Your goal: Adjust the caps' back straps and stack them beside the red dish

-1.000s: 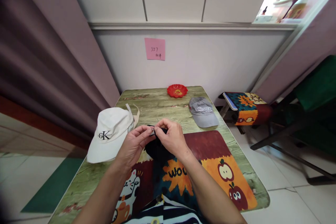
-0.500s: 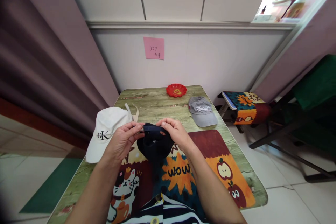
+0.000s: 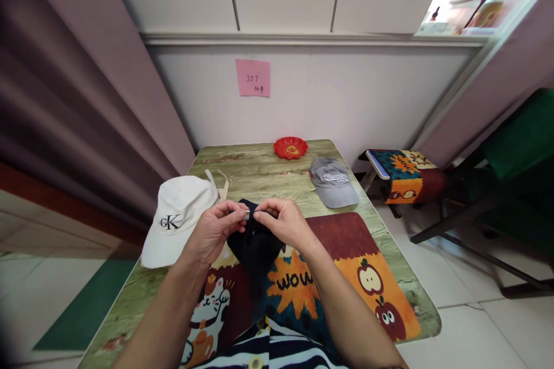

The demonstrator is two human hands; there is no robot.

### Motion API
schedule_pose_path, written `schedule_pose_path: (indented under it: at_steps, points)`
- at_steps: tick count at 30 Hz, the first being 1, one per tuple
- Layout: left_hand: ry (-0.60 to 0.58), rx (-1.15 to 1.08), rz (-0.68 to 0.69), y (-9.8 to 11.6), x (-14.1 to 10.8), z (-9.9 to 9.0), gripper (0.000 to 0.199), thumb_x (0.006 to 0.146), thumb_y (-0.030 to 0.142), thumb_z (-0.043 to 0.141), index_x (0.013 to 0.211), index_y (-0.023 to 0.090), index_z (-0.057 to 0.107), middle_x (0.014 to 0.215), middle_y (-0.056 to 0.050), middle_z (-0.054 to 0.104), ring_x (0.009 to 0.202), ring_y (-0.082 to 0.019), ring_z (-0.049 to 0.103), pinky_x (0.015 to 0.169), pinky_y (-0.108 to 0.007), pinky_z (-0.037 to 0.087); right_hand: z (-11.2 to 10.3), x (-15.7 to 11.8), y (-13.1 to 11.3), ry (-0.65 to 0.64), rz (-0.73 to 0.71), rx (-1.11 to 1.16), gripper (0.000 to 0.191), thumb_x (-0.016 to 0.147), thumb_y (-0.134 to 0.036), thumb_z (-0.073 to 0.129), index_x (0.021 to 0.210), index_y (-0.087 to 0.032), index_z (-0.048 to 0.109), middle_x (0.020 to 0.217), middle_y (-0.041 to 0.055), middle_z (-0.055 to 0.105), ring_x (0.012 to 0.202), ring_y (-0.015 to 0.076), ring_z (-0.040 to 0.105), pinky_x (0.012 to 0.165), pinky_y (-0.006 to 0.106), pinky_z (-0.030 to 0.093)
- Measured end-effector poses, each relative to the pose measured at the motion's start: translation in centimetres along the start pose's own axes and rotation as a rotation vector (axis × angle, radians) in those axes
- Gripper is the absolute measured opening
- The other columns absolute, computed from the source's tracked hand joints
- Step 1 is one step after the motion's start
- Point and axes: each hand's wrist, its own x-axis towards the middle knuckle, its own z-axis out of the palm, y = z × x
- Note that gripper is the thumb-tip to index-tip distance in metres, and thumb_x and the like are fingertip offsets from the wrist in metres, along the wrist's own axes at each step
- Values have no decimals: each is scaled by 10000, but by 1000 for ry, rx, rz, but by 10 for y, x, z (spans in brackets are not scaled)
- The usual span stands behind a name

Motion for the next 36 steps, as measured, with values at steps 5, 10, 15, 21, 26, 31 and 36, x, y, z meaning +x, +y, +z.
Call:
schedule_pose_path:
  at_steps: [5,10,15,21,26,31,36]
  points:
    - [-65,53,-9,-3,0,-6,241,614,296,876,684,150,697,863,-35,708,634,-108,627,618,-231,531,-2,0,0,-1,-27,4,229,835,-388,645,777,-174,701,721,7,644,694,144,538,641,249,425]
    - [-158,194,28,2,-1,-15,176,701,318,814,746,168,735,947,-74,740,705,-147,645,693,-261,514,-2,0,-1,12,-10,42,244,845,-403,634,759,-179,681,707,-7,627,699,143,546,690,259,426]
    - [-113,383,210,11,-3,-13,159,713,318,797,677,199,698,1209,-114,693,1164,-297,592,928,-338,452,-2,0,-3,-19,-25,107,231,861,-404,626,793,-187,665,705,-23,585,664,123,505,648,240,389]
    - [-320,338,105,7,6,-20,214,813,389,707,766,200,617,963,-59,702,902,-206,623,795,-275,448,-2,1,0,-72,-15,118,265,861,-441,629,780,-190,660,710,-13,611,666,127,532,654,244,429]
    - [-315,328,86,6,17,-31,224,786,383,726,752,186,625,823,-31,648,778,-171,574,719,-252,421,-5,3,6,-28,90,207,343,892,-501,561,891,-187,699,749,10,656,654,136,593,617,247,463]
    - [-321,364,73,8,23,-39,238,782,399,731,760,179,642,848,-52,671,794,-187,591,728,-266,426,-8,5,9,-13,104,283,376,924,-511,508,1007,-186,678,658,5,646,597,139,574,621,263,463]
    - [-330,352,53,7,23,-41,219,785,374,737,769,177,642,869,-50,680,795,-176,593,730,-256,419,-5,4,3,-5,107,238,304,904,-454,536,964,-194,681,716,9,642,639,143,602,617,260,465]
